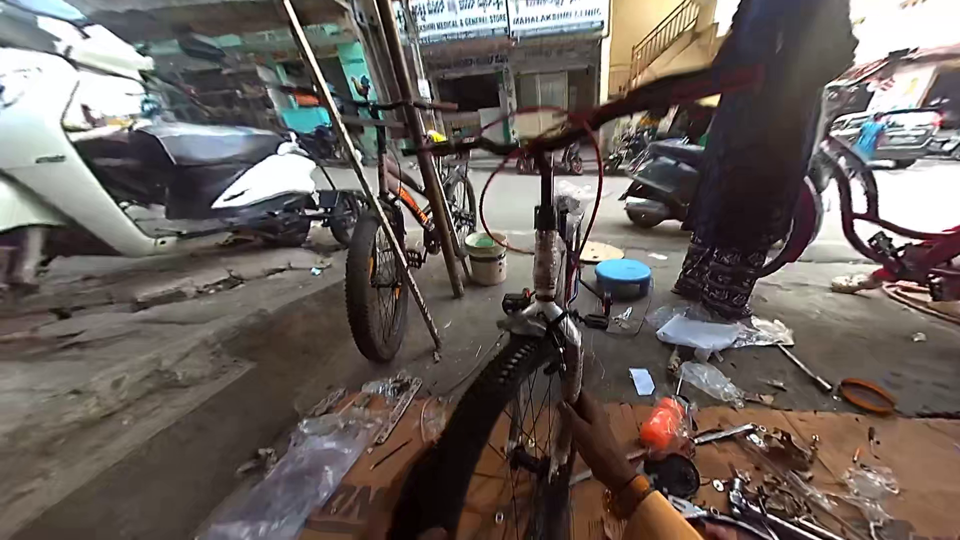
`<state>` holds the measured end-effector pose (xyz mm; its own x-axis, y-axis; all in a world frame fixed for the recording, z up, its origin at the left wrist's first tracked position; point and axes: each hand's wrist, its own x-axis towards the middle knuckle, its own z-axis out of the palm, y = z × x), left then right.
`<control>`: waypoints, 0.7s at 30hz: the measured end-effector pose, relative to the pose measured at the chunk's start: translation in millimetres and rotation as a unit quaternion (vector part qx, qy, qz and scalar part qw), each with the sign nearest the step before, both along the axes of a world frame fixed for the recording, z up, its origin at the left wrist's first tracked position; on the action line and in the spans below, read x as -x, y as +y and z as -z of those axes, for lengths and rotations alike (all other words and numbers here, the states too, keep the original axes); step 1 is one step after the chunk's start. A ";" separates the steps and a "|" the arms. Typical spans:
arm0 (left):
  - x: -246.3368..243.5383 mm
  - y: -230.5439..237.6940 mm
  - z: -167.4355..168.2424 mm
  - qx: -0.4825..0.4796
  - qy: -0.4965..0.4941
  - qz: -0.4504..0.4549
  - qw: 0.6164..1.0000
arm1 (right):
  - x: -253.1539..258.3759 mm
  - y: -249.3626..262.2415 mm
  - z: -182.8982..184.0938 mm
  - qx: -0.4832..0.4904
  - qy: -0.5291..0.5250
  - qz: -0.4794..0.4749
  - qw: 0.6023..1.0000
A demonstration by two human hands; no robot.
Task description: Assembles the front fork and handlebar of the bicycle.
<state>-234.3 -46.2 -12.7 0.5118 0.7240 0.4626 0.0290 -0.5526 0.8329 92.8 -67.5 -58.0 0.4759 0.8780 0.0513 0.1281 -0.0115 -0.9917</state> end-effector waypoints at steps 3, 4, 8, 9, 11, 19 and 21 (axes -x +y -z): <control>41.7 -6.9 -4.7 -0.041 0.057 -0.112 0.991 | 18.3 -8.8 -2.5 0.014 -0.037 -0.032 0.999; 45.8 -13.9 -7.3 -0.101 0.082 -0.161 0.978 | 23.2 -8.5 -2.3 0.007 -0.048 -0.037 0.998; -2.3 -65.2 0.7 -0.254 0.073 -0.213 0.941 | 40.4 -10.6 -0.6 0.012 -0.077 -0.047 0.996; -21.5 -70.9 8.5 -0.220 0.057 -0.166 0.959 | 43.2 -11.3 -0.3 0.012 -0.082 -0.049 0.995; -59.7 -66.6 30.7 -0.084 0.008 -0.101 0.991 | 46.5 -14.3 0.5 0.009 -0.089 -0.059 0.994; -152.6 -11.0 33.5 0.067 -0.053 -0.108 0.990 | 46.5 -20.9 -3.6 0.003 -0.121 -0.069 0.990; -162.2 -7.9 28.8 0.025 -0.087 -0.157 0.983 | 44.2 -19.5 -4.2 -0.001 -0.116 -0.069 0.991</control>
